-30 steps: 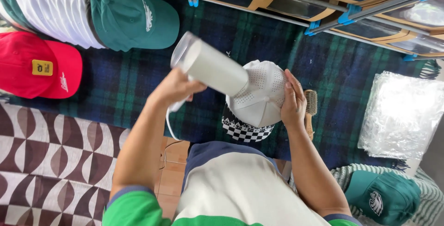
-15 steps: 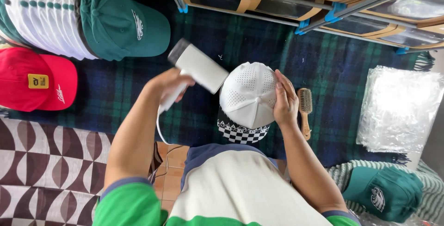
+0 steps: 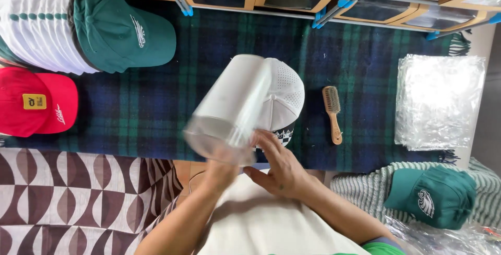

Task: Using a handheld steamer to remove wrinkles and shape a baseball cap.

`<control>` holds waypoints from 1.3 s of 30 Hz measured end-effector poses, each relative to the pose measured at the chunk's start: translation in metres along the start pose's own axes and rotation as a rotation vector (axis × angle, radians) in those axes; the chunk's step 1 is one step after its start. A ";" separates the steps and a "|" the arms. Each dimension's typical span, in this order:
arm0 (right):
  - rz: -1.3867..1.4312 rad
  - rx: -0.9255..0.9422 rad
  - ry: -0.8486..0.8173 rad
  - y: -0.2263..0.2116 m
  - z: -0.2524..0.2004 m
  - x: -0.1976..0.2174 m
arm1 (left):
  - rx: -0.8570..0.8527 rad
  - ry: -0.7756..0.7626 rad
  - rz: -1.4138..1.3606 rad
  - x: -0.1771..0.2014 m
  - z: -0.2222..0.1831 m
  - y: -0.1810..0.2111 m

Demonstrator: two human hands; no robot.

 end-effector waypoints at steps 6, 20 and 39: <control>-0.082 -0.370 0.121 0.034 -0.006 0.055 | -0.386 -0.332 0.105 -0.104 0.042 -0.001; -0.090 -0.615 0.064 0.045 -0.037 0.168 | 0.448 -0.325 0.318 0.024 0.214 -0.101; -0.707 -0.566 -0.264 0.012 0.036 0.162 | 0.569 -0.319 0.244 0.021 0.230 -0.101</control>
Point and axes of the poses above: each hand's wrist, its own z-axis towards the middle knuckle, its own x-axis out of the back of the hand, y = z × x, the point moved 1 cm from there along z, towards the middle knuckle, and after that the axes turned 13 degrees about -y, right-handed, at the moved point
